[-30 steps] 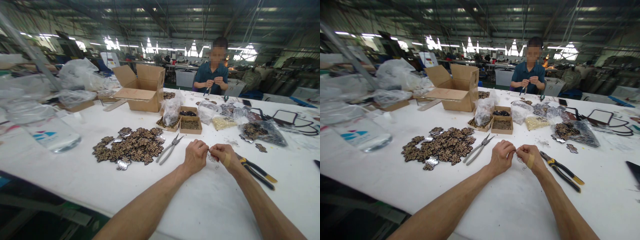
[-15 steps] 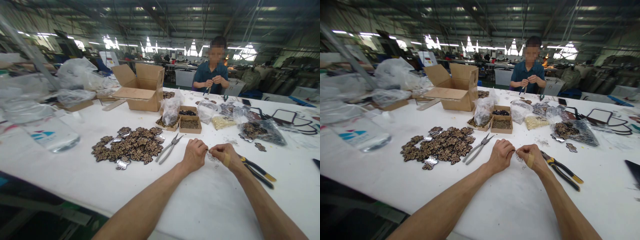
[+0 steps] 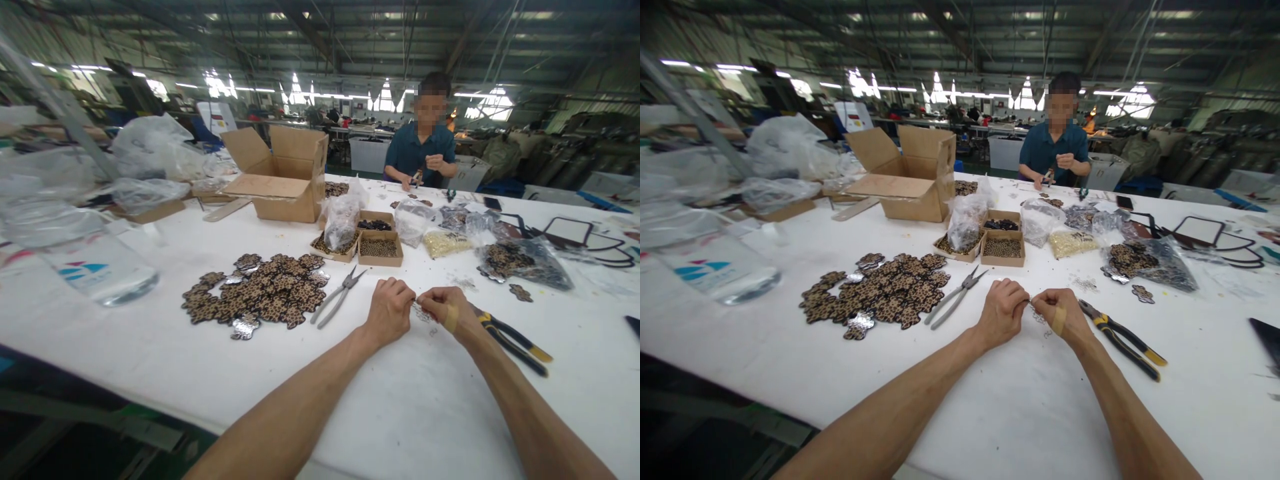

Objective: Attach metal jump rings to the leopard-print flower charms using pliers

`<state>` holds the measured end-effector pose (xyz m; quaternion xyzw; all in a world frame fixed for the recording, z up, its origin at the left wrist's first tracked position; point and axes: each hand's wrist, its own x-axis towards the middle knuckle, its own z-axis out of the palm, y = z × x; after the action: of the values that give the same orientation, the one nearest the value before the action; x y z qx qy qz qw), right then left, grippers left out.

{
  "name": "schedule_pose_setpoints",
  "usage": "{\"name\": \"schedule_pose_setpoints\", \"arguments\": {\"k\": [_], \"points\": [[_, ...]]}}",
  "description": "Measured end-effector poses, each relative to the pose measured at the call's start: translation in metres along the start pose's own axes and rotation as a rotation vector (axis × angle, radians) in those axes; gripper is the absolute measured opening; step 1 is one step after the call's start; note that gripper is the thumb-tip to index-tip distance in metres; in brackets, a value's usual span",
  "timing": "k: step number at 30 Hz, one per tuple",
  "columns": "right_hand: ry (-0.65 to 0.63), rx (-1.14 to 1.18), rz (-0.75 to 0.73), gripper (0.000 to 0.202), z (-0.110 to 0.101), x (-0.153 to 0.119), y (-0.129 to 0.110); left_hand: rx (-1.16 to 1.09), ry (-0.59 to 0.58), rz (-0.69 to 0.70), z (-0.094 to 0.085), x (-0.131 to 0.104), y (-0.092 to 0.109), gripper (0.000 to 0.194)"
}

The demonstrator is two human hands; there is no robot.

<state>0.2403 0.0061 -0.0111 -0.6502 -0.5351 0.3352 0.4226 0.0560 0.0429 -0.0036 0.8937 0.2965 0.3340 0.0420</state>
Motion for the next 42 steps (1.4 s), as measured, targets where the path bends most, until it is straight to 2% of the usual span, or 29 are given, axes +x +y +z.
{"name": "schedule_pose_setpoints", "arguments": {"k": [5,14,24,33,35,37,42], "points": [[-0.001,-0.089,-0.061,0.028,0.002,-0.004,-0.005,0.004,-0.019,-0.005,0.0,0.0,-0.002,0.014],[0.12,-0.13,-0.04,0.028,0.013,-0.009,-0.017,0.009,0.03,-0.093,0.008,-0.004,0.004,0.013],[0.094,-0.069,-0.032,0.028,0.013,-0.006,-0.014,-0.027,0.049,-0.056,0.003,-0.001,-0.001,0.015],[0.165,-0.02,-0.04,0.029,0.026,-0.011,-0.017,0.001,0.057,-0.065,0.002,-0.001,-0.002,0.009],[0.103,-0.019,-0.046,0.031,0.019,-0.009,-0.015,0.002,0.054,-0.058,0.002,-0.001,-0.003,0.009],[0.015,-0.064,-0.069,0.031,0.003,-0.006,-0.011,-0.004,0.058,-0.056,0.003,-0.001,-0.003,0.009],[-0.012,-0.456,-0.13,0.021,-0.05,0.0,0.002,-0.041,0.073,-0.07,0.005,0.0,-0.004,0.009]]}}
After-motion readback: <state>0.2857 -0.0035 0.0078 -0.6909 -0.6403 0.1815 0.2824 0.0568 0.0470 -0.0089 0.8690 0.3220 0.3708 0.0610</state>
